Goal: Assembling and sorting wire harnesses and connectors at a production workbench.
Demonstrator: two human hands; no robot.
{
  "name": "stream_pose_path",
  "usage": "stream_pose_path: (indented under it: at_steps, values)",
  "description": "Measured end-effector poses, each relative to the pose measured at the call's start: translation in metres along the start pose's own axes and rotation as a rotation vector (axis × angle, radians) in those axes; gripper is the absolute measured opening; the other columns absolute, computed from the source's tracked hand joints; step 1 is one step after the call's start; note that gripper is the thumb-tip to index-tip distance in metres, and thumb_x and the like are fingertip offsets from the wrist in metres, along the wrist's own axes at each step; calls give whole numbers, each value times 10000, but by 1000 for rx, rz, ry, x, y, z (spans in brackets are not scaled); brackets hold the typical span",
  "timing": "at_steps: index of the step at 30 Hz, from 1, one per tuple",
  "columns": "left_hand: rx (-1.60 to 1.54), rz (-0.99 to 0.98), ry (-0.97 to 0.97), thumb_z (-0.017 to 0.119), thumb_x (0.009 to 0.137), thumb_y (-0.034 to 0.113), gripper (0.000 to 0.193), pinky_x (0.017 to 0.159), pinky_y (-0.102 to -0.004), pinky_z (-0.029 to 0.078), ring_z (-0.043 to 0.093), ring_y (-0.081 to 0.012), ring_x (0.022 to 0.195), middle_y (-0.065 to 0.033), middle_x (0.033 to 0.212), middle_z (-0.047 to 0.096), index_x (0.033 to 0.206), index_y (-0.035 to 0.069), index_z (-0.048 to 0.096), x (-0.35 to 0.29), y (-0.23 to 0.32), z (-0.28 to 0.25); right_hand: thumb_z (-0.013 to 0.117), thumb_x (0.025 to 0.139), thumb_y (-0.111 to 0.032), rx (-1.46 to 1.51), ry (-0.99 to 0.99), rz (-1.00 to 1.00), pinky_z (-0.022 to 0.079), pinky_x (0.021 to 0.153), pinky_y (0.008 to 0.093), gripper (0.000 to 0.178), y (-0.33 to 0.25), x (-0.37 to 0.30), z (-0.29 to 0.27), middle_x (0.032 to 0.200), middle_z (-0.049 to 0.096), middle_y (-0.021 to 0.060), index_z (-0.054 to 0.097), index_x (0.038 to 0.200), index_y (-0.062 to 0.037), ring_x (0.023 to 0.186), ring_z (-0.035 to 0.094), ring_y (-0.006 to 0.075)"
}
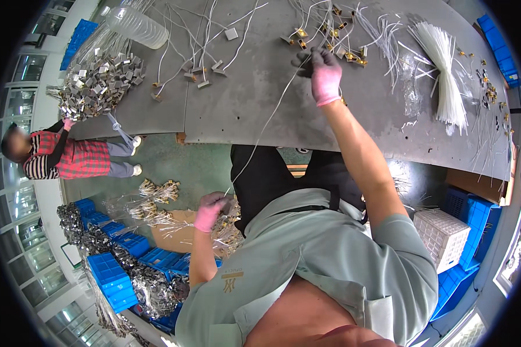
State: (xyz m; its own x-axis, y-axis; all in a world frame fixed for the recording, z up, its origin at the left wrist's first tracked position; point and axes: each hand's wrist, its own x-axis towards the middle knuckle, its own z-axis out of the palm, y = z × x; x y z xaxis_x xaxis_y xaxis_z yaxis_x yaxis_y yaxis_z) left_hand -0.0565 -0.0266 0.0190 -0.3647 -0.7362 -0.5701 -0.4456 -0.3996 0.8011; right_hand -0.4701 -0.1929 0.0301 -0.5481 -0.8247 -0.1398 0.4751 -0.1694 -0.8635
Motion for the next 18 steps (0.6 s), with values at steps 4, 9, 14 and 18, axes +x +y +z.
stream_pose_path:
  at_steps: [4, 9, 14, 18]
  values:
    - [-110, 73, 145, 594, 839, 160, 286, 515, -253, 414, 516, -111, 528, -48, 624, 571, 1017, -56, 647, -6, -7, 0, 475, 979, -170, -24, 7, -62, 554, 560, 315, 219, -21, 8, 1, 925, 679, 167, 512, 1068, 27, 739, 699, 272]
    - [-137, 124, 174, 618, 848, 250, 465, 526, -279, 433, 528, -152, 532, -68, 623, 547, 1178, -75, 578, -3, -17, -9, 462, 991, -196, 11, -21, -55, 555, 562, 310, 243, -23, 6, 0, 898, 672, 170, 498, 1053, 37, 737, 695, 265]
    - [-210, 137, 158, 627, 842, 219, 431, 523, -287, 439, 531, -166, 526, -69, 611, 538, 1150, -80, 587, -1, -19, -11, 457, 995, -208, 2, -7, -67, 550, 571, 327, 241, -28, 5, -4, 897, 670, 177, 495, 1038, 26, 736, 693, 284]
    - [-233, 164, 159, 613, 851, 183, 384, 515, -293, 437, 528, -169, 518, -74, 604, 534, 1136, -74, 593, 2, -23, -12, 457, 995, -210, 53, 18, -90, 542, 573, 343, 237, -39, 3, -2, 902, 667, 189, 475, 1050, 20, 740, 692, 310]
